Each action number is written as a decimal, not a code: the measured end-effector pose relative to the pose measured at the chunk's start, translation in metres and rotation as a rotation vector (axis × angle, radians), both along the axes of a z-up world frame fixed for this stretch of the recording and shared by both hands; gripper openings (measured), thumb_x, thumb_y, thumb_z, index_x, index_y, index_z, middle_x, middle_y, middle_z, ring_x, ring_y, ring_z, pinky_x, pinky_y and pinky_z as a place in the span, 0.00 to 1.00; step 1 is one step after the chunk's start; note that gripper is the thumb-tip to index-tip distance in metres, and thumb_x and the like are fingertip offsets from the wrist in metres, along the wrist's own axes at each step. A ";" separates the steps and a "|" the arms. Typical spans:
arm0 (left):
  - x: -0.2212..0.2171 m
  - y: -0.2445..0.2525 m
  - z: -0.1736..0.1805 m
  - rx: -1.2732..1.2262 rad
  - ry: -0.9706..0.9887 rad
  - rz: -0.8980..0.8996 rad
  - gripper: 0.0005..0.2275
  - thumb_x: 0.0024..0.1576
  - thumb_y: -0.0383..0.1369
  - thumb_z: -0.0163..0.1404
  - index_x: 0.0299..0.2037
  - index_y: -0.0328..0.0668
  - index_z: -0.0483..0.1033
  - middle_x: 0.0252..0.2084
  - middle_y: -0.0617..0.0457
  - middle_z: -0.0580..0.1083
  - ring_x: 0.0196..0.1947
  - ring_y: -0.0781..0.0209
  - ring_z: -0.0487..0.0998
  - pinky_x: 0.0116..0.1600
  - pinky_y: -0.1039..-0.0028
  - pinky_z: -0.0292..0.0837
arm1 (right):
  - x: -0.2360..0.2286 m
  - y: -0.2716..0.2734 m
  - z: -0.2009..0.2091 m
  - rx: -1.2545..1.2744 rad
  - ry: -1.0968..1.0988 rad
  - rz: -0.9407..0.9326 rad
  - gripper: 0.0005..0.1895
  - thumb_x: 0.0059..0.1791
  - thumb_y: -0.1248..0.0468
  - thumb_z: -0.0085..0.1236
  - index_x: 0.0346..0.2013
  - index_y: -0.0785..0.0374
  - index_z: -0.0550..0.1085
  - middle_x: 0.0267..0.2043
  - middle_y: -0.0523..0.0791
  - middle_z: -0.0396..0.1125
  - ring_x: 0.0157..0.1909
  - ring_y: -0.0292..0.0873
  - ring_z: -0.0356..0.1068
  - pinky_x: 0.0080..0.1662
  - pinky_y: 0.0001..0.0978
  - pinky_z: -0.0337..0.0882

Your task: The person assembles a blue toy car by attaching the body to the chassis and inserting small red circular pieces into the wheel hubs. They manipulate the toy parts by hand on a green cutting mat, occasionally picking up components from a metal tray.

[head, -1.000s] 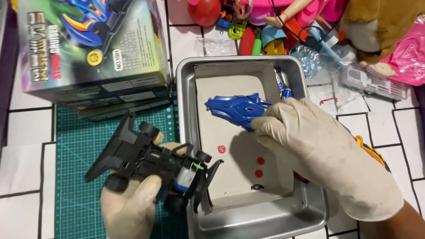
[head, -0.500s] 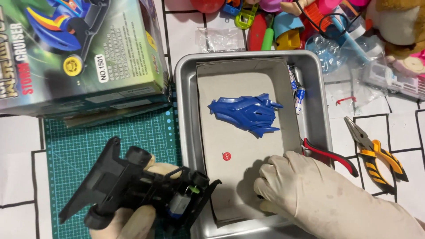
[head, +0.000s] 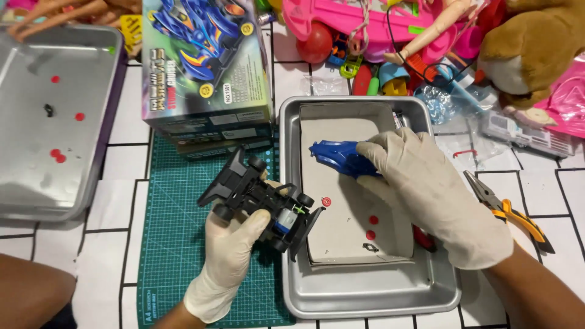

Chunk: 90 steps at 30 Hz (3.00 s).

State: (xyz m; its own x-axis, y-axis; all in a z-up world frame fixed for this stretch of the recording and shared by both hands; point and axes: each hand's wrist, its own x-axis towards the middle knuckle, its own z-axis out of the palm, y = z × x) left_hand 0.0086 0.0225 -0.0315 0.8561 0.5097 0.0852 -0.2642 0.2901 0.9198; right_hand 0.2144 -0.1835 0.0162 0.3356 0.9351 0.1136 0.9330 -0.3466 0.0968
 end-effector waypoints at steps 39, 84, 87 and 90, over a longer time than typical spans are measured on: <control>0.010 -0.019 0.079 0.261 0.044 -0.188 0.08 0.58 0.34 0.51 0.28 0.43 0.75 0.26 0.57 0.77 0.30 0.65 0.79 0.43 0.70 0.77 | -0.058 0.006 0.054 0.435 0.309 0.221 0.40 0.45 0.50 0.68 0.68 0.49 0.62 0.63 0.53 0.63 0.61 0.52 0.67 0.59 0.46 0.70; 0.017 -0.003 0.026 0.059 0.048 -0.047 0.07 0.59 0.34 0.52 0.39 0.39 0.79 0.39 0.52 0.80 0.41 0.60 0.81 0.53 0.69 0.80 | -0.054 0.020 0.036 0.352 0.498 0.464 0.42 0.48 0.61 0.70 0.69 0.56 0.55 0.62 0.56 0.65 0.59 0.57 0.70 0.59 0.49 0.70; 0.016 -0.004 0.027 0.053 0.038 -0.046 0.07 0.59 0.33 0.51 0.39 0.39 0.79 0.38 0.53 0.79 0.40 0.61 0.80 0.51 0.68 0.80 | -0.057 0.022 0.041 0.345 0.565 0.487 0.38 0.51 0.61 0.65 0.70 0.57 0.54 0.61 0.55 0.65 0.57 0.55 0.71 0.59 0.46 0.69; 0.017 -0.003 0.024 0.055 0.026 -0.046 0.08 0.59 0.35 0.52 0.40 0.40 0.79 0.39 0.53 0.79 0.40 0.61 0.80 0.52 0.69 0.80 | -0.054 0.020 0.034 0.349 0.531 0.475 0.40 0.49 0.58 0.69 0.69 0.58 0.56 0.61 0.57 0.65 0.58 0.58 0.70 0.58 0.49 0.70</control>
